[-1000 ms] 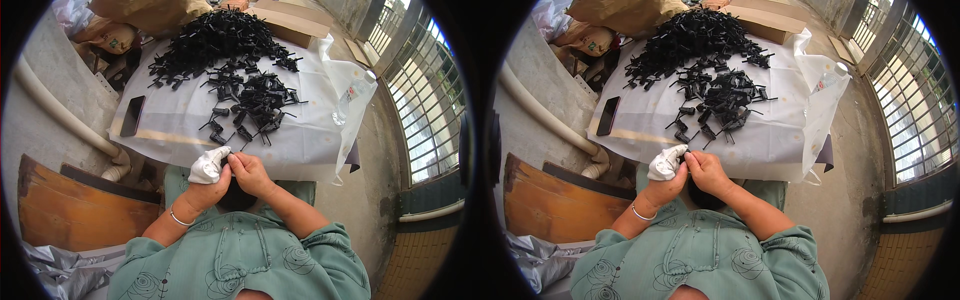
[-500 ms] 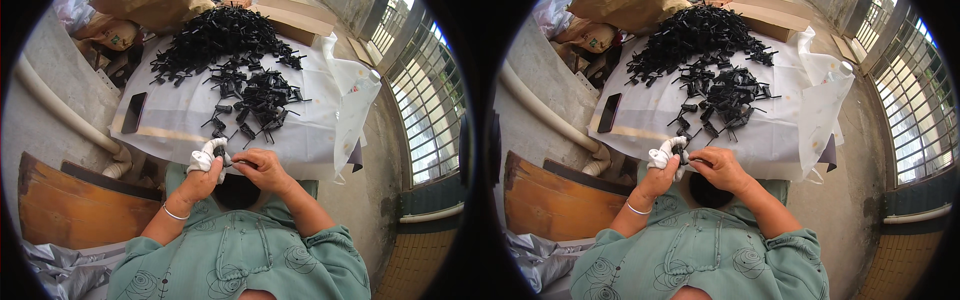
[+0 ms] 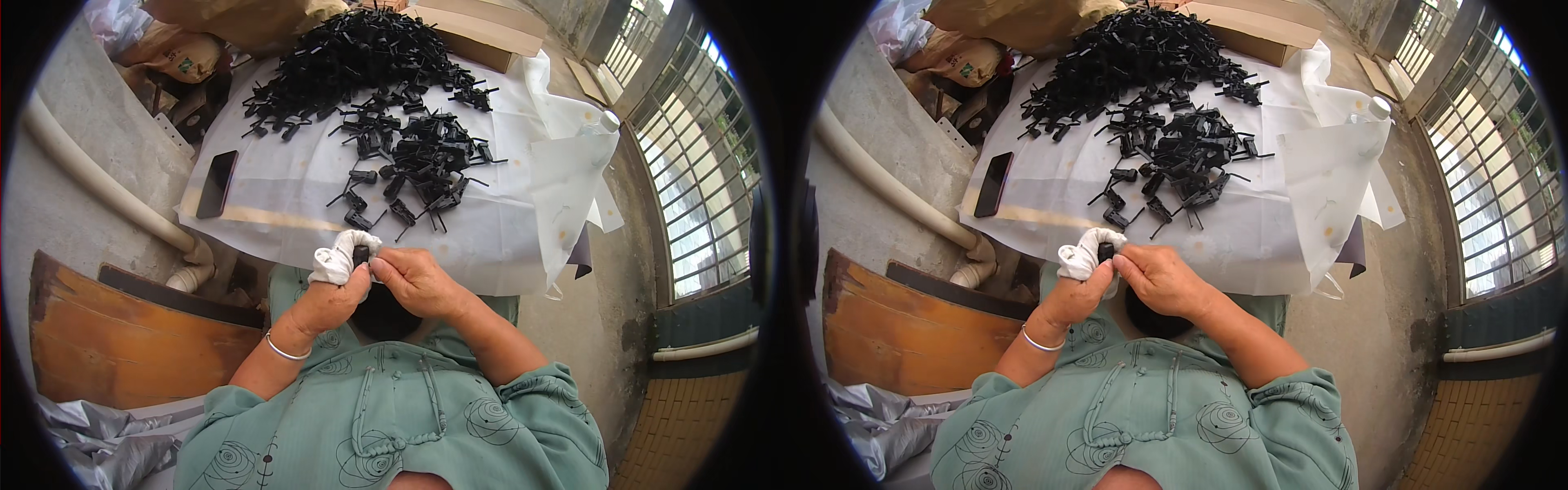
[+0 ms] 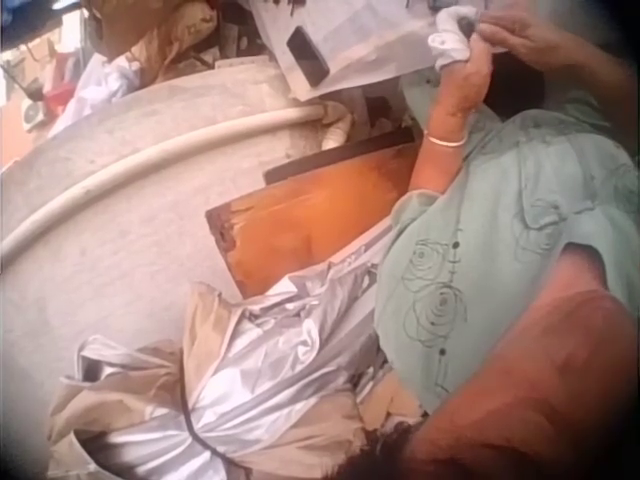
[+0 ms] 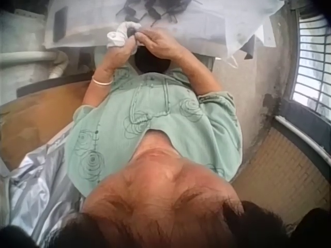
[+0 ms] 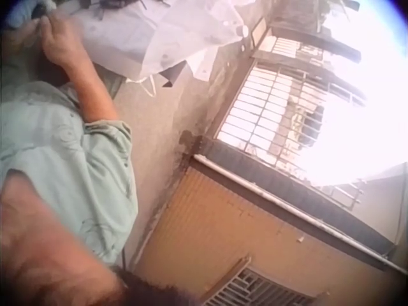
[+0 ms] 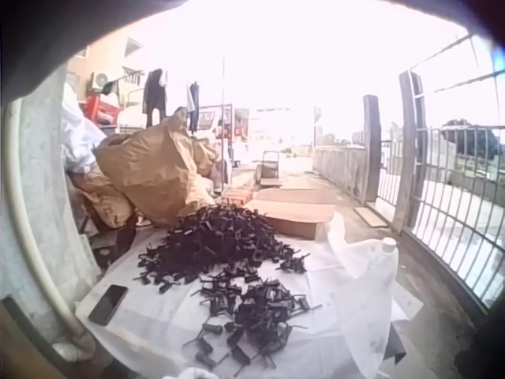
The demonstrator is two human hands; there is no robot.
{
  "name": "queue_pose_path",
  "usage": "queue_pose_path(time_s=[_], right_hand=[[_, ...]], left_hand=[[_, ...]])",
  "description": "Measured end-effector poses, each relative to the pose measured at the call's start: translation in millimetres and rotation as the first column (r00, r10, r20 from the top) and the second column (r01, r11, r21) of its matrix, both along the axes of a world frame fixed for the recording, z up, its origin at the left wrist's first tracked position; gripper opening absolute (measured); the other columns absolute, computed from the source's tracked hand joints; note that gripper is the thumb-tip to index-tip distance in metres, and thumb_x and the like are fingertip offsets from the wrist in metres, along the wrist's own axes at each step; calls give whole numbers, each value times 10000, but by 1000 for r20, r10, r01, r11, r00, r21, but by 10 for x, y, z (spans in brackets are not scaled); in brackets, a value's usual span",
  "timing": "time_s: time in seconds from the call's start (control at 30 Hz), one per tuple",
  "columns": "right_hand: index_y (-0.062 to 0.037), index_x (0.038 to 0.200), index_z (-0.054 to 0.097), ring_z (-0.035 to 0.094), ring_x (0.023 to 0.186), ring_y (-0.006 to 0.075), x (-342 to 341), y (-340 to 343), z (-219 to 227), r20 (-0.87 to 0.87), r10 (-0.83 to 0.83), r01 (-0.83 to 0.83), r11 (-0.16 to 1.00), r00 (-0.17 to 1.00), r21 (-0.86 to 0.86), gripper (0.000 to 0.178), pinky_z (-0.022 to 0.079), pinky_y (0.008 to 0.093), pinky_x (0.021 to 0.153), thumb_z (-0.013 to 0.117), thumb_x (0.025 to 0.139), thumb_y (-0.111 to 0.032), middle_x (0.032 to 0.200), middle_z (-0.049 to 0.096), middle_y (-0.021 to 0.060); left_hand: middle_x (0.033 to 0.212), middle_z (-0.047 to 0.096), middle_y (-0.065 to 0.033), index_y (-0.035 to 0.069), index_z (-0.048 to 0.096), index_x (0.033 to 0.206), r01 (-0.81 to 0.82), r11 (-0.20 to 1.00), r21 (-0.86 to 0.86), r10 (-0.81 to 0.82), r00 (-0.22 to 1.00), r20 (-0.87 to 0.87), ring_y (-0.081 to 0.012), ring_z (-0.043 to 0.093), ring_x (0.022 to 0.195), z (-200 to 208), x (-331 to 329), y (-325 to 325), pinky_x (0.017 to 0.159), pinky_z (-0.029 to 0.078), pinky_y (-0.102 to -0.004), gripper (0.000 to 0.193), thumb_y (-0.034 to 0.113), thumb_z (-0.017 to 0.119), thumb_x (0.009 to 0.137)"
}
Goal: Manually assemble small black plastic components at a workstation.
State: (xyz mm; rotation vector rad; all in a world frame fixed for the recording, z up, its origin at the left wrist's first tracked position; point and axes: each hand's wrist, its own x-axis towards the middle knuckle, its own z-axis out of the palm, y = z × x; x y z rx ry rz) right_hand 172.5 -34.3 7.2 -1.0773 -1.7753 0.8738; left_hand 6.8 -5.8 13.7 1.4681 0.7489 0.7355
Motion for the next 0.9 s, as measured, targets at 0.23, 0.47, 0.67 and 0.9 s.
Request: queue_pose_path(time_s=[0.23,0.47,0.67,0.9], right_hand=[[15,757,520,493,560,350,-194,32,-177,-26,-79,75,989,997,-129,234,411,383,547,487,887,-176,639,533,196],[13,745,528,518,588,365,-277,115,-210,-59,-21,7,976,998,-219,245,414,397,556,477,890,-177,659,546,206],[-21,886,534,606,708,340,-155,375,-70,553,-312,288,948,773,132,346,484,418,599,598,803,-350,718,611,143],[-31,797,518,599,675,333,-148,535,-285,601,-361,300,932,713,203,247,478,414,583,588,793,-268,716,595,144]], left_hand=[[881,520,-157,0,457,1031,-32,852,522,175,958,-226,-297,519,790,-147,-20,-29,712,431,-335,234,45,435,803],[958,530,-143,-17,455,1078,-190,895,404,279,945,-171,-237,533,868,-243,-111,-129,796,429,-321,279,26,466,803],[1070,549,-187,-25,434,1234,2,842,539,227,905,-359,-279,542,1010,-215,-290,89,877,426,-317,446,123,552,830],[966,583,-87,-23,536,1080,-321,908,270,374,911,-174,-120,571,723,-310,-270,113,671,480,-240,244,120,538,882]])
